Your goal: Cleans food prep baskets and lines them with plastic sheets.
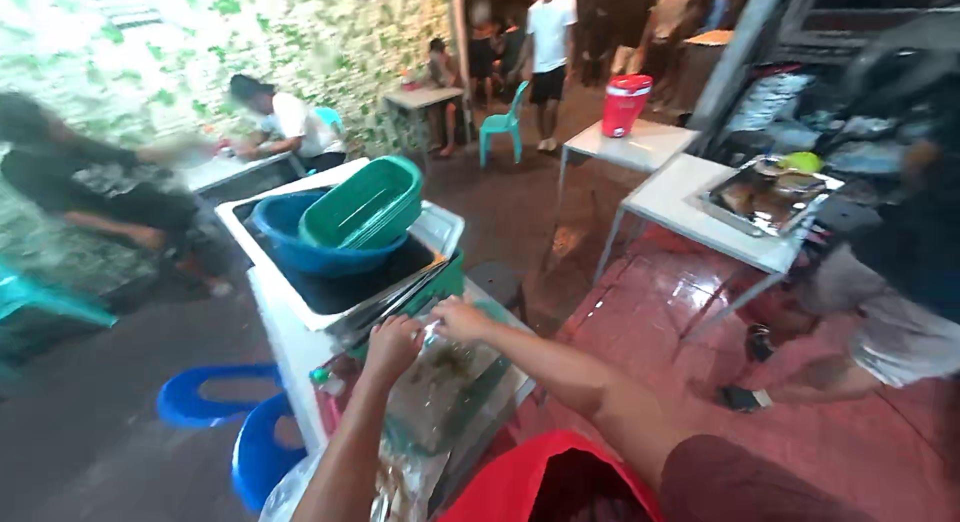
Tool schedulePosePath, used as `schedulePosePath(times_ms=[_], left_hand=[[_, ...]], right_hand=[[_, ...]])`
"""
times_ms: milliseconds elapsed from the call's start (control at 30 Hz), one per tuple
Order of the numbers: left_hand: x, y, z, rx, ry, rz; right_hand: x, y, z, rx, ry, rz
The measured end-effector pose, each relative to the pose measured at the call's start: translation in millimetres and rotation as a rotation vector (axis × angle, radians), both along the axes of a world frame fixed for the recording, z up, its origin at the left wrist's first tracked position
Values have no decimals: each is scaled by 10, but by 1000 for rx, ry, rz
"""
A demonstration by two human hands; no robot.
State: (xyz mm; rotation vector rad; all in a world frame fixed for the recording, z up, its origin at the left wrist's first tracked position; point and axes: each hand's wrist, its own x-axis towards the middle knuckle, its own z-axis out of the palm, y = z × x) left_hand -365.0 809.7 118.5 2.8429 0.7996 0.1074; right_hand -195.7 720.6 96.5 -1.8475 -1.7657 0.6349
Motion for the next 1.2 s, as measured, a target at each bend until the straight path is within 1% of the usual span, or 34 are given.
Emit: schedulePosePath(times_ms=[100, 133, 233, 367, 467, 533, 600, 667, 767, 833, 900, 1033, 1133, 1200], left_hand=[[137, 80, 83, -55, 164, 3], [170, 108, 97, -81, 189, 10], [233, 146, 132, -121, 224, 0], [266, 234, 89, -175, 251, -68], [260, 324, 24, -222, 229, -94], [249, 343, -3, -228, 219, -54], [213, 350, -44, -250, 178, 48], [129, 354, -86, -264, 116, 194], [1, 390, -126, -383, -9, 319], [-6, 391, -127, -481, -82, 335], [16, 389, -143, -552, -121, 336], [19, 380, -196, -698, -183, 381], [2, 318, -173, -812, -300, 398], [2, 295, -175, -847, -340, 375]], right_hand=[[-24, -14, 50, 31, -30, -24], [-28, -9, 78, 31, -41, -20], [-14, 55, 179, -13, -65, -9], [-31, 197, 339, -118, -245, 80], [-82, 280, 349, -106, -359, 142], [-127, 304, 326, -77, -392, 155], [-155, 308, 296, -46, -392, 153], [-143, 276, 246, -27, -371, 138], [-55, 228, 145, 19, -305, 94], [-56, 243, 137, 97, -242, 98], [-118, 282, 154, 129, -249, 141], [-236, 308, 247, 4, -351, 149], [-281, 344, 273, -42, -383, 162], [-289, 378, 245, -53, -404, 177]])
